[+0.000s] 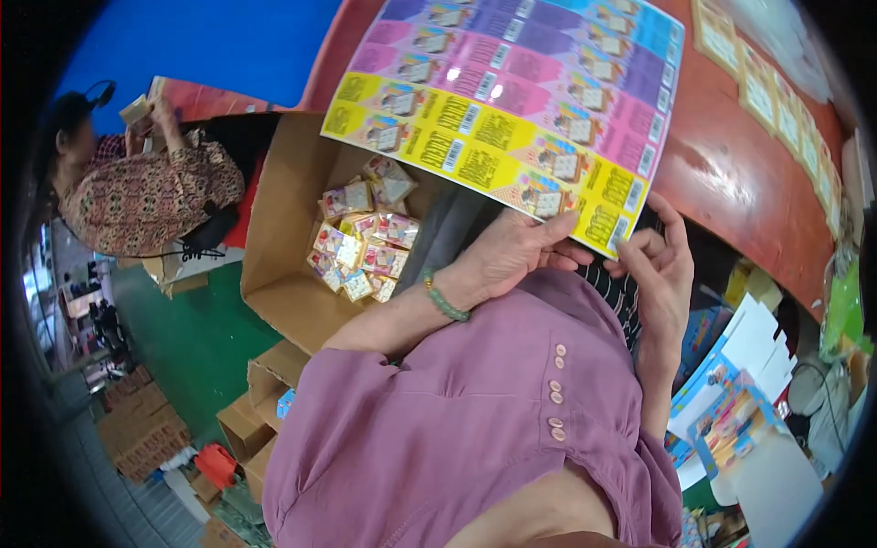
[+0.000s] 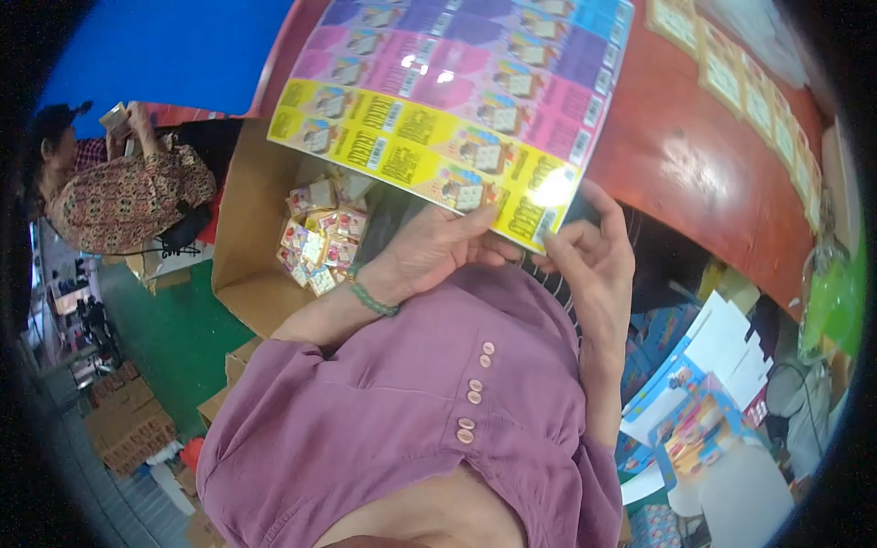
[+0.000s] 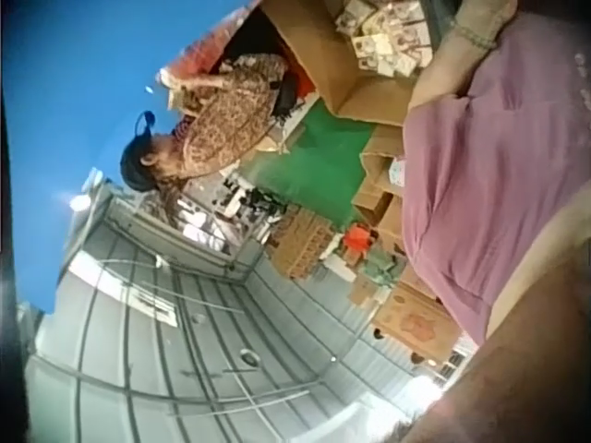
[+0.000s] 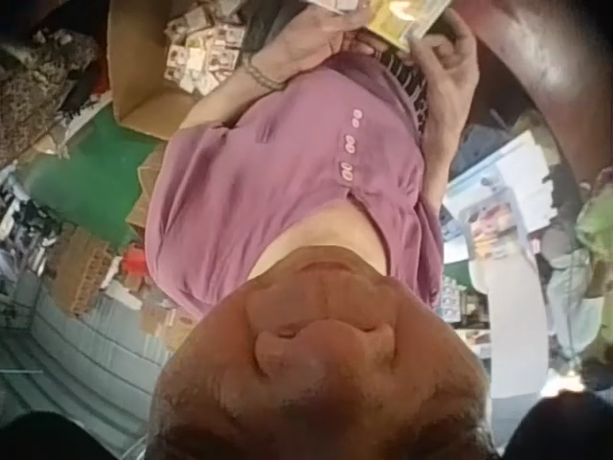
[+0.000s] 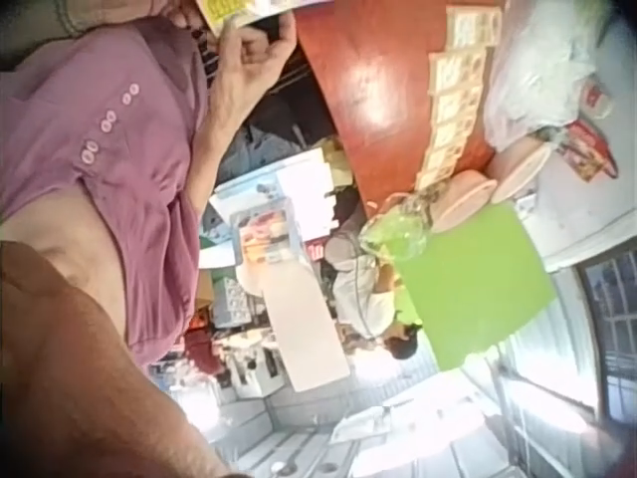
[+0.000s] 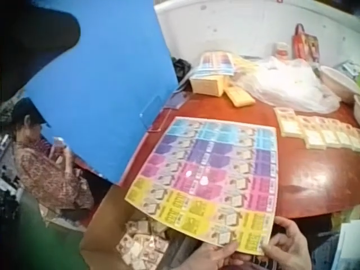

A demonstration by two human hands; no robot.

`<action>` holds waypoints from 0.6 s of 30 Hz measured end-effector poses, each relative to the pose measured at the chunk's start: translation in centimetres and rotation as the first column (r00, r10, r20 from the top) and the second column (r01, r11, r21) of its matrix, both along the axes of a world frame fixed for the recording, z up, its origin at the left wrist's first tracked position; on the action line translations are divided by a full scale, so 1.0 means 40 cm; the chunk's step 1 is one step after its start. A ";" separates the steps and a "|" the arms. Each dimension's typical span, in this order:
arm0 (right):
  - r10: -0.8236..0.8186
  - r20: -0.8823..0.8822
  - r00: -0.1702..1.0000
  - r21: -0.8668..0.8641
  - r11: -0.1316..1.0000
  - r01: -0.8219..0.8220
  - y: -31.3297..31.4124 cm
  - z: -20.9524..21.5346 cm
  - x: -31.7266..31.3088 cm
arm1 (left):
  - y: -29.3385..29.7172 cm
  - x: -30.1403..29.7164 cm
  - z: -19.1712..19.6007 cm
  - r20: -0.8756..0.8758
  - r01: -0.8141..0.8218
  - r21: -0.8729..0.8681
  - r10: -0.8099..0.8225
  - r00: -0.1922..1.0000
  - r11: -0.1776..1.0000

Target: Peel labels and wrap them around small trays of product, then place the finished items into cardboard boxes.

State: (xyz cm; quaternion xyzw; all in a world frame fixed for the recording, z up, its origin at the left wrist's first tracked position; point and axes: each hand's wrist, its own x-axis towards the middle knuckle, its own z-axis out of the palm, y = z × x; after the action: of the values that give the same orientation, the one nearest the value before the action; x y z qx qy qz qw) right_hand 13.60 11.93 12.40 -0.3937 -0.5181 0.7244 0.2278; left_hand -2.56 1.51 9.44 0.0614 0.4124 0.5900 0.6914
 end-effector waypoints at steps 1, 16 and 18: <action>-0.025 0.051 0.998 -0.018 0.999 0.026 -0.008 0.009 -0.003 | -0.001 0.000 -0.009 -0.022 -0.011 0.020 0.011 1.000 1.000; 0.031 0.546 0.837 0.758 -0.444 -0.478 0.239 0.077 -0.086 | -0.168 -0.078 0.079 -0.230 -0.169 0.440 0.293 0.928 0.882; 0.075 0.503 0.861 0.790 -0.443 -0.424 0.248 0.103 -0.095 | -0.213 -0.087 0.121 -0.233 -0.135 0.447 0.260 0.937 0.885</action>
State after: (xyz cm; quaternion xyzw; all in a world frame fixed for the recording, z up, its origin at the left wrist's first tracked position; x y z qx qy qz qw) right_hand 9.81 21.85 16.50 0.0294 -0.9770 -0.0347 0.2083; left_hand -6.06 -7.01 14.28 0.2519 0.3740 0.7182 0.5300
